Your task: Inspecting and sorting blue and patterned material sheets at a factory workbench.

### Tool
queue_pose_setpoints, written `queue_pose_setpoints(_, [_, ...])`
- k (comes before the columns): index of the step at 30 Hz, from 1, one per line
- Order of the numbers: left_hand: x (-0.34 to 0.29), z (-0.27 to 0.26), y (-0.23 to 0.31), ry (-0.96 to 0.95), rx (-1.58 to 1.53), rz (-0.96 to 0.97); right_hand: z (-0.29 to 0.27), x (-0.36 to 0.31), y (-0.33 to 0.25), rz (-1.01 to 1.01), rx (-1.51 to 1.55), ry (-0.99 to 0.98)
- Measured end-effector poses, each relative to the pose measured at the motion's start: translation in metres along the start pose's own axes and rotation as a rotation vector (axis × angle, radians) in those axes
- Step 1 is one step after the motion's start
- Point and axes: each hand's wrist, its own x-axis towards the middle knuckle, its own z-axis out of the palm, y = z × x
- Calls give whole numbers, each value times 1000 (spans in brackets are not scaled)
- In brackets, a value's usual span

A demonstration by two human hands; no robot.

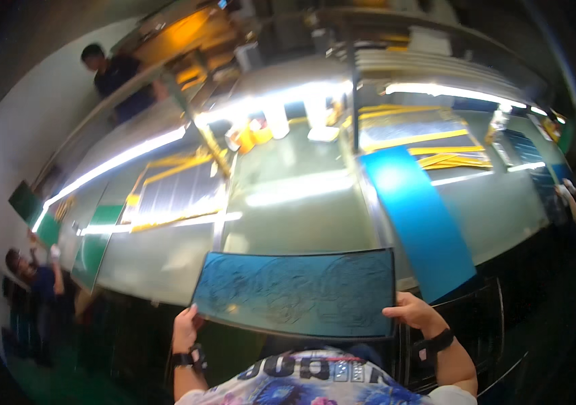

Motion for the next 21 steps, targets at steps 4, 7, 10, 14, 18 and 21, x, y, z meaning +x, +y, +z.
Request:
queue_pose_setpoints(4, [20,27,92,-277,-394,372,2,-14,-35,-285,129,-65])
queue_pose_setpoints(7, [-23,100,194,-618,-356,695,2,-36,-75,-605,266,-45])
queue_pose_setpoints(10, [-30,164,224,-834,-17,757,0,-38,-129,-813,403,91])
queue_pose_setpoints(14, [-21,227,170,-1111,544,714,-36,-8,-218,-1026,565,79])
queue_pose_setpoints(18, [4,226,63,-1009,1146,1072,-68,34,-332,-1160,506,57])
queue_pose_setpoints(21, [4,207,21,-842,1537,886,-77,68,-414,-1144,531,230])
